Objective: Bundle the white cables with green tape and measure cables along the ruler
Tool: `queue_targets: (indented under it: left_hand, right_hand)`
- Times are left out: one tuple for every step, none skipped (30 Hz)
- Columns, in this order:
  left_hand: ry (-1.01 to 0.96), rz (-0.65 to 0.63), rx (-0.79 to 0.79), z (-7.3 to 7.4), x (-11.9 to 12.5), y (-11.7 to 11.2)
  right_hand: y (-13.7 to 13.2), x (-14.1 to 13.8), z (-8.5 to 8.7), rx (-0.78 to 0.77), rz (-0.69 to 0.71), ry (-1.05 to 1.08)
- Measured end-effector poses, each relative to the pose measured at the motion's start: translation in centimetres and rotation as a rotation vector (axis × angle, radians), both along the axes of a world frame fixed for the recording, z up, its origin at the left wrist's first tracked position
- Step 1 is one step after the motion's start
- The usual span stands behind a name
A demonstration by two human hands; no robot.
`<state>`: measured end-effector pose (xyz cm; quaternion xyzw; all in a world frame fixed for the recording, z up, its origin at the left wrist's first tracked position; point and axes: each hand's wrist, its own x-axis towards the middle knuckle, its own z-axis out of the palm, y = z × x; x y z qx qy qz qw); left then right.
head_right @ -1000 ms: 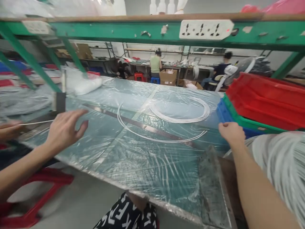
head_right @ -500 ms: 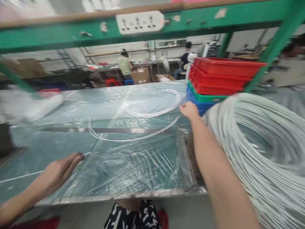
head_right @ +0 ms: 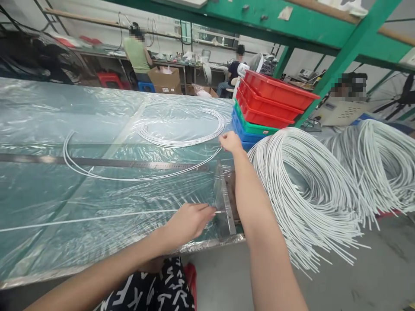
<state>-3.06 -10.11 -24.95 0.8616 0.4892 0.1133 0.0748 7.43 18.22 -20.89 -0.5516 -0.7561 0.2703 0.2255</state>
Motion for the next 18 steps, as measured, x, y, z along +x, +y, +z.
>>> queue_targets:
  left_hand:
    - [0.004, 0.008, 0.008, -0.2, 0.5, 0.2]
    - [0.000, 0.016, 0.017, -0.4, 0.8, 0.2]
    - [-0.009, 0.022, 0.026, -0.5, 0.9, 0.2]
    - [-0.021, 0.021, 0.034, -0.6, 0.8, 0.1]
    - [-0.032, 0.017, 0.044, -0.5, 0.7, 0.0]
    - [-0.040, 0.015, 0.052, -0.5, 0.6, 0.0]
    - [-0.042, 0.023, 0.058, -0.4, 0.5, -0.1]
    - [-0.041, 0.040, 0.059, -0.4, 0.4, 0.0]
    - [-0.039, 0.060, 0.055, -0.3, 0.4, 0.1]
    - [-0.039, 0.079, 0.049, -0.3, 0.4, 0.2]
    - [-0.040, 0.089, 0.043, -0.3, 0.4, 0.4]
    - [-0.042, 0.089, 0.041, -0.3, 0.5, 0.6]
    - [-0.041, 0.080, 0.041, -0.4, 0.6, 0.7]
    - [-0.038, 0.068, 0.042, -0.4, 0.7, 0.9]
    - [-0.031, 0.059, 0.044, -0.5, 0.8, 0.9]
    - [-0.024, 0.055, 0.045, -0.5, 0.9, 1.0]
    - [-0.018, 0.054, 0.045, -0.6, 0.9, 1.0]
    - [-0.013, 0.055, 0.045, -0.6, 1.0, 1.0]
  right_hand:
    - [0.1, 0.0, 0.0, -0.004, 0.000, 0.006]
    - [0.2, 0.0, 0.0, -0.007, -0.002, 0.012]
    - [0.3, 0.0, 0.0, -0.010, -0.004, 0.018]
    - [0.5, 0.0, -0.1, -0.013, -0.007, 0.023]
    - [0.6, 0.0, -0.2, -0.015, -0.009, 0.028]
    - [0.7, 0.0, -0.2, -0.017, -0.011, 0.033]
    - [0.8, 0.0, -0.3, -0.018, -0.014, 0.038]
    - [0.8, 0.0, -0.3, -0.021, -0.016, 0.042]
    - [0.8, 0.1, -0.3, -0.023, -0.018, 0.046]
    - [0.8, 0.1, -0.3, -0.026, -0.019, 0.049]
    - [0.8, 0.1, -0.3, -0.028, -0.019, 0.051]
    - [0.7, 0.1, -0.2, -0.029, -0.018, 0.052]
    - [0.7, 0.0, -0.2, -0.030, -0.016, 0.052]
    - [0.6, 0.0, -0.2, -0.030, -0.012, 0.052]
    - [0.6, -0.1, -0.2, -0.030, -0.009, 0.050]
    - [0.7, -0.1, -0.2, -0.030, -0.006, 0.047]
    - [0.7, -0.2, -0.3, -0.031, -0.003, 0.043]
    - [0.8, -0.2, -0.3, -0.032, 0.000, 0.039]
